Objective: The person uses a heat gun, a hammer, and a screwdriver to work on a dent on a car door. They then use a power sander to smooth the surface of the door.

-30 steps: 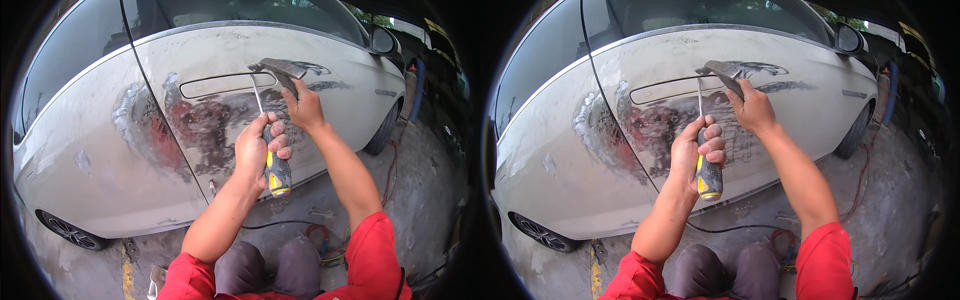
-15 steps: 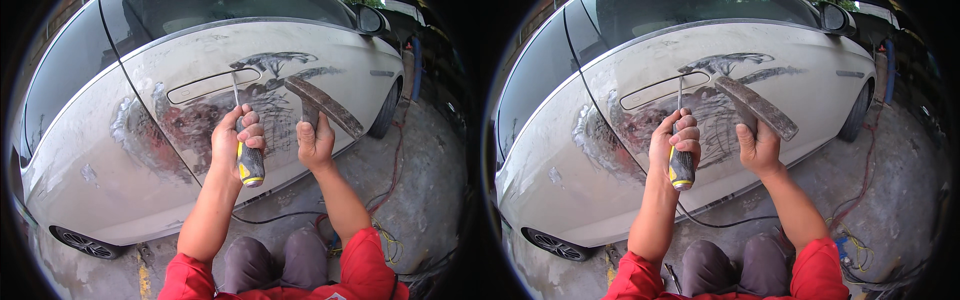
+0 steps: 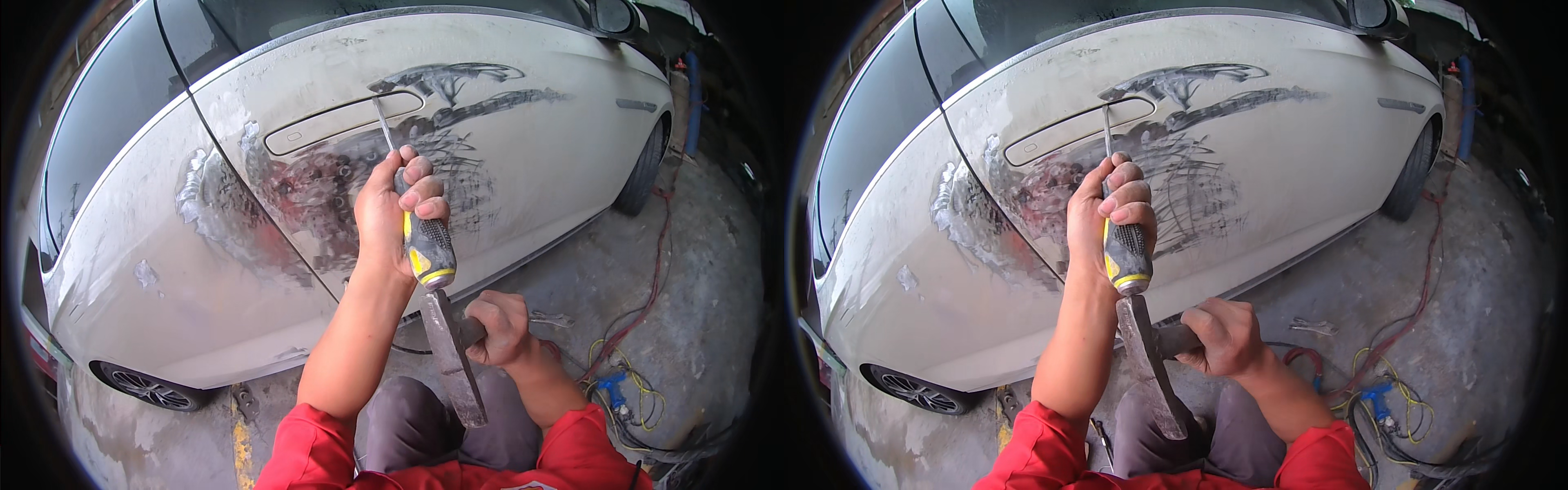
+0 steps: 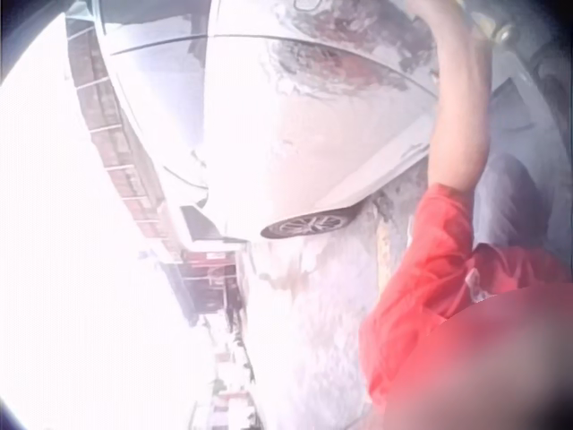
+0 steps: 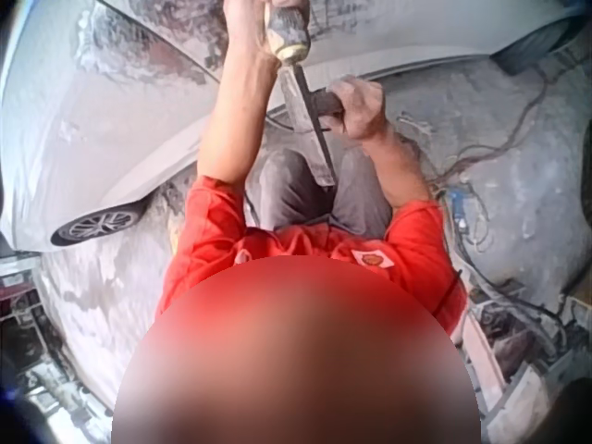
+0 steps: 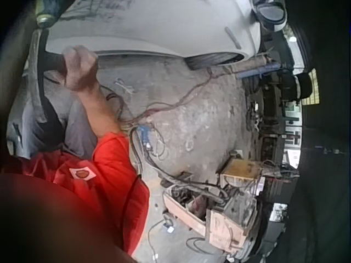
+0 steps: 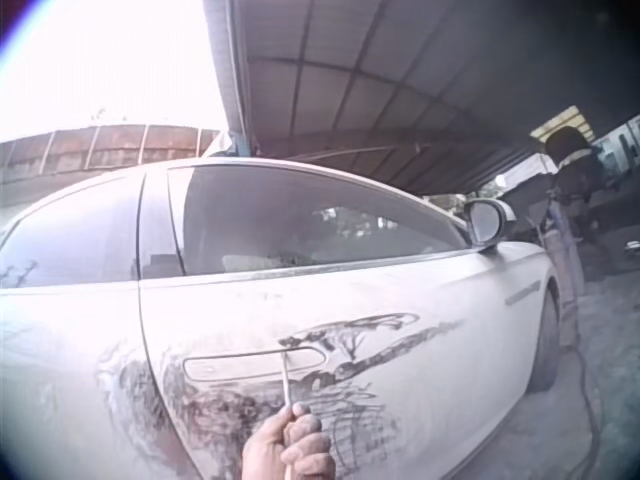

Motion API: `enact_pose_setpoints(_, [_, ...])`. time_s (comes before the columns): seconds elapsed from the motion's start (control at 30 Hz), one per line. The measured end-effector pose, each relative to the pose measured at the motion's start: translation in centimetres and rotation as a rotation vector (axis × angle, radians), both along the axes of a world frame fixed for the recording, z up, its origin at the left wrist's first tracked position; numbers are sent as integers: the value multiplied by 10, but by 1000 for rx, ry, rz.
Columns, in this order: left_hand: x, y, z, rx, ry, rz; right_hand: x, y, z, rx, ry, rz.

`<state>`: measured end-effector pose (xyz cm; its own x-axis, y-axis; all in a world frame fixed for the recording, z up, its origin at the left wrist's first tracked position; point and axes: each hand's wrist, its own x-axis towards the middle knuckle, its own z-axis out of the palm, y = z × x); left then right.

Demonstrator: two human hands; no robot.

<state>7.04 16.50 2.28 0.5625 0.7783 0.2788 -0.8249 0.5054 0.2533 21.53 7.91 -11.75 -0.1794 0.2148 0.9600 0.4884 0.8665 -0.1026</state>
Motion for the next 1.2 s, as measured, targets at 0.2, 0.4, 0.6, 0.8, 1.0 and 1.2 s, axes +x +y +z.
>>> enact_pose_setpoints(0.2, [-2,-1,1,9,9,8,-13,-7,-13,158,219,360])
enact_pose_setpoints(0.4, [-4,0,10,-56,-36,-55,-17,-7,-23,27,280,310])
enact_pose_setpoints(0.6, [-1,-6,25,-111,-23,-16,-7,-11,-24,-66,241,226])
enact_pose_setpoints(0.8, [5,2,3,13,8,-4,-12,-13,-19,16,289,290])
enact_pose_setpoints(1.0, [7,6,-1,-1,61,68,-17,3,-20,-30,152,158])
enact_pose_setpoints(1.2, [8,7,0,-9,22,17,-20,3,-13,-142,164,126])
